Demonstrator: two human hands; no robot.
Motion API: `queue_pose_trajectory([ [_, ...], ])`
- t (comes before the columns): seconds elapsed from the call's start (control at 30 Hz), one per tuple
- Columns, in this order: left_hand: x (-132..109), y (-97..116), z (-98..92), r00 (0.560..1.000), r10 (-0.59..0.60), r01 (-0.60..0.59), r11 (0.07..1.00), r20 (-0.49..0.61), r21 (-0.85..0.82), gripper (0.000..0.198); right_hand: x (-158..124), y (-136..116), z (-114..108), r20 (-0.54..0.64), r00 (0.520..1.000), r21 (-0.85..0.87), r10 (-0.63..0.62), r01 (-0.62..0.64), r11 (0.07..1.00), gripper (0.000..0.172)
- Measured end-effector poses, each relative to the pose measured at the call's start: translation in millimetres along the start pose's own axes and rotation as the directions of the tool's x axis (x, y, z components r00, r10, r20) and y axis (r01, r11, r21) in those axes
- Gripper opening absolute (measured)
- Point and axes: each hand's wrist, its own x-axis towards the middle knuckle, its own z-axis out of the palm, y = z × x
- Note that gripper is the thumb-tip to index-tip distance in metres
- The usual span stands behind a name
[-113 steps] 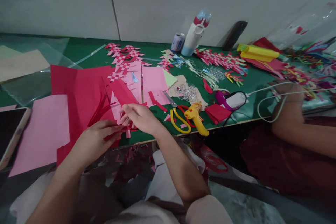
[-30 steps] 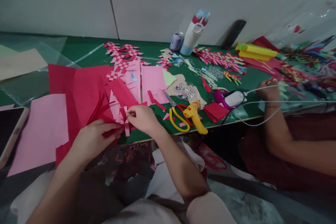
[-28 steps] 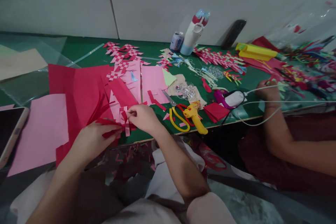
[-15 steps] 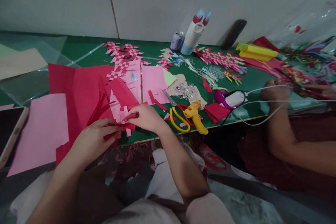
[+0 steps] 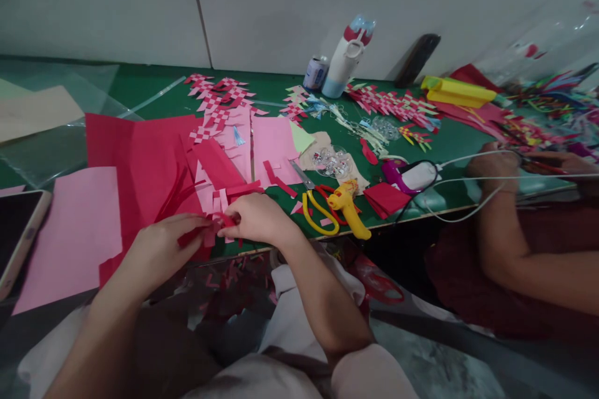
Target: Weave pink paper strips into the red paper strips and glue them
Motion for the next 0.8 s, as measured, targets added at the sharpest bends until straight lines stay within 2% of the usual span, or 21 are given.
queue_pose_trajectory([
  [0.2, -0.2, 2.4, -3.5, 1.000, -0.019, 0.019, 0.999, 0.005, -0.049, 0.031, -1.8, -0.3, 2.7, 0.003, 1.000, -0.048, -0.028, 0.028, 0.998, 0.016],
  [0.4, -1.5, -0.6, -4.0, 0.998, 0.067, -0.066, 0.997, 0.014, -0.041, 0.027, -2.3, -1.5, 2.7, 0.033, 0.999, -0.125, -0.004, 0.008, 0.992, 0.018],
  [0.63, -2.4, -3.4, -2.8, 0.998, 0.070, -0.070, 0.997, -0.010, -0.014, 0.034, -8.2, 1.6, -0.5, 0.016, 1.000, -0.143, 0.026, -0.023, 0.989, 0.027],
  [0.8, -3.3, -3.5, -1.8, 0.998, 0.063, -0.063, 0.998, 0.003, -0.011, 0.035, -14.6, 5.9, -7.2, -0.011, 0.991, -0.077, 0.135, -0.135, 0.988, 0.023],
])
